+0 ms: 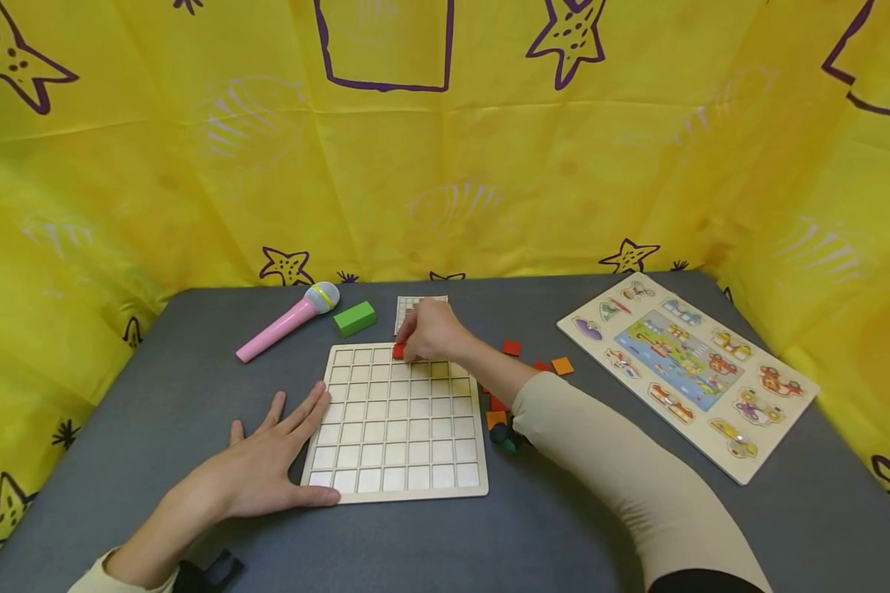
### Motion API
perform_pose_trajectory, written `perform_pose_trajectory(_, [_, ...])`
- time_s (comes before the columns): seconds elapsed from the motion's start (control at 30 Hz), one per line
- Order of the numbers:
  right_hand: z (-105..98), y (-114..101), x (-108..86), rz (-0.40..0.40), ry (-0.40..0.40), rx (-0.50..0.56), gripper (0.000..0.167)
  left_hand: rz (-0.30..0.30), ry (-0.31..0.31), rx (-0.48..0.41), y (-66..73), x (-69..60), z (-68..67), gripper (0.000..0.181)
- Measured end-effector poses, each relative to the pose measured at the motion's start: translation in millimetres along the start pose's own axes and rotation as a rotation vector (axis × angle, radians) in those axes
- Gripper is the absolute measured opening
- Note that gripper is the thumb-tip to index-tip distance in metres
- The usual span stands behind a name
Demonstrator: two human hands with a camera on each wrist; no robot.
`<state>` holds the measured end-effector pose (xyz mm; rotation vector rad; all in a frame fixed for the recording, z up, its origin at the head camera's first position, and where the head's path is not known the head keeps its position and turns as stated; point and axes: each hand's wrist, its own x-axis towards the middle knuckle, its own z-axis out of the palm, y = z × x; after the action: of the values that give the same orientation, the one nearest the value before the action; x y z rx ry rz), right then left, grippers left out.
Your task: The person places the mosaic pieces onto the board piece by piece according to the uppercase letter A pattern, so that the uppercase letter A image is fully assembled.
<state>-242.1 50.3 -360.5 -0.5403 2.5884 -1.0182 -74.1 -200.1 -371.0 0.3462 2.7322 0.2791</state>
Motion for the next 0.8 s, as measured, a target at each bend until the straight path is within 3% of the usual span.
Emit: perform_pose_trajectory(0.8, [5.0, -2.5, 1.9, -0.050, 0.019, -0.099, 0.021, -0.003, 0.001, -0.006, -1.1, 1.4, 1.4, 0.136])
